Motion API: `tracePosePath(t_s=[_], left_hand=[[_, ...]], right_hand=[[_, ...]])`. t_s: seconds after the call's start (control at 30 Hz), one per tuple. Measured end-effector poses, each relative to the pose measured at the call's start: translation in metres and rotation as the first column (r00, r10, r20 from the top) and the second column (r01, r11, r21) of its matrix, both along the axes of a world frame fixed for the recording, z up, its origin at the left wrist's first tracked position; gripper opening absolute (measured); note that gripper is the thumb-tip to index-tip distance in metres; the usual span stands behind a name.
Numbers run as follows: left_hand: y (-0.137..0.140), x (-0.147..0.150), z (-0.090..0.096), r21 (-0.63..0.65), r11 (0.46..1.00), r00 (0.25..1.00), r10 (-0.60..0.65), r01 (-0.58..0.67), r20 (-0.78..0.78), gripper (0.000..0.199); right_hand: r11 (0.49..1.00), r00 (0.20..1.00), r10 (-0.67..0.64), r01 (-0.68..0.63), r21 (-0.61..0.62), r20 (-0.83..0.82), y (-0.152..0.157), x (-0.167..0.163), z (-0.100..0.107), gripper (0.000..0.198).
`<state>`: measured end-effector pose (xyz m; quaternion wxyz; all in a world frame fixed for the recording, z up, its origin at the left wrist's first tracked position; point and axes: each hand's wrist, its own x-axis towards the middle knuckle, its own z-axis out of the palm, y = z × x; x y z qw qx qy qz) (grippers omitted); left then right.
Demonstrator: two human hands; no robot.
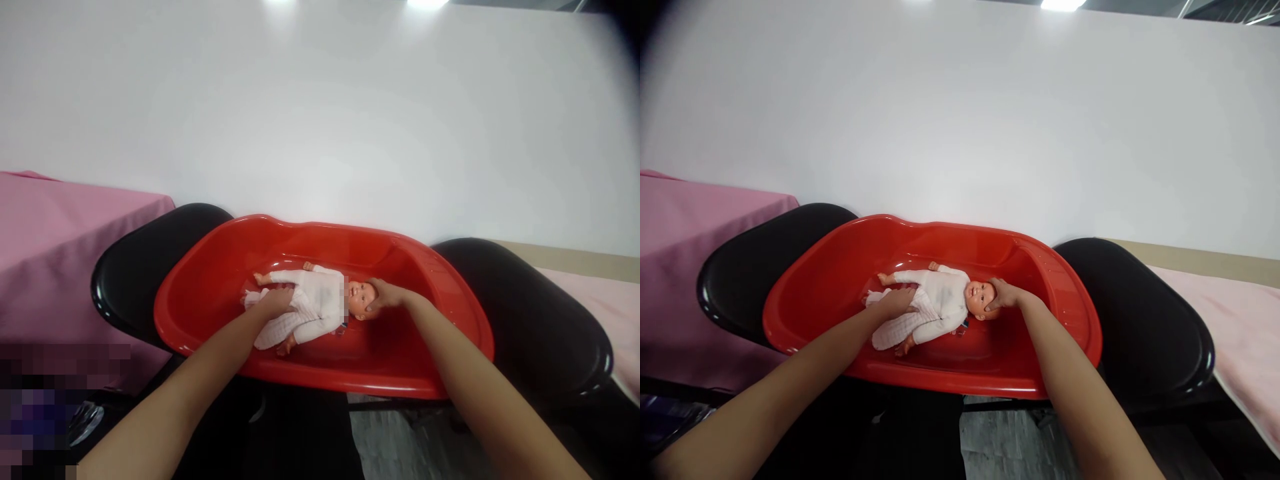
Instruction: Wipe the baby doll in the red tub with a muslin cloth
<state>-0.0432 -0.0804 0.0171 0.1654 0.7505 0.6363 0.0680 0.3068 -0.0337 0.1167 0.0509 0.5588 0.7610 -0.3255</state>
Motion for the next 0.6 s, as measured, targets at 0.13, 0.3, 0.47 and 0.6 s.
tracePosePath(t_s=[0.13,0.3,0.47,0.6], left_hand=[[-0.001,0.007,0.002,0.006,0.996,0.993,-0.088,0.089,-0.073,0.043],[-0.002,0.0,-0.006,0.054,0.991,0.986,-0.117,0.124,-0.12,0.055],[-0.004,-0.013,-0.008,0.05,0.993,0.973,-0.091,0.104,-0.212,0.071],[-0.004,-0.02,-0.006,0.005,0.996,0.948,-0.081,0.087,-0.308,0.069]], right_hand=[[0.996,0.998,0.008,-0.013,0.085,0.059,-0.005,-0.006,0.003,0.101],[0.997,0.992,-0.005,-0.005,0.078,0.126,-0.006,-0.005,0.0,0.111],[0.998,0.993,-0.01,0.003,0.058,0.121,-0.001,0.0,-0.005,0.11],[0.998,0.993,-0.01,0.003,0.062,0.118,0.0,0.001,-0.007,0.111]])
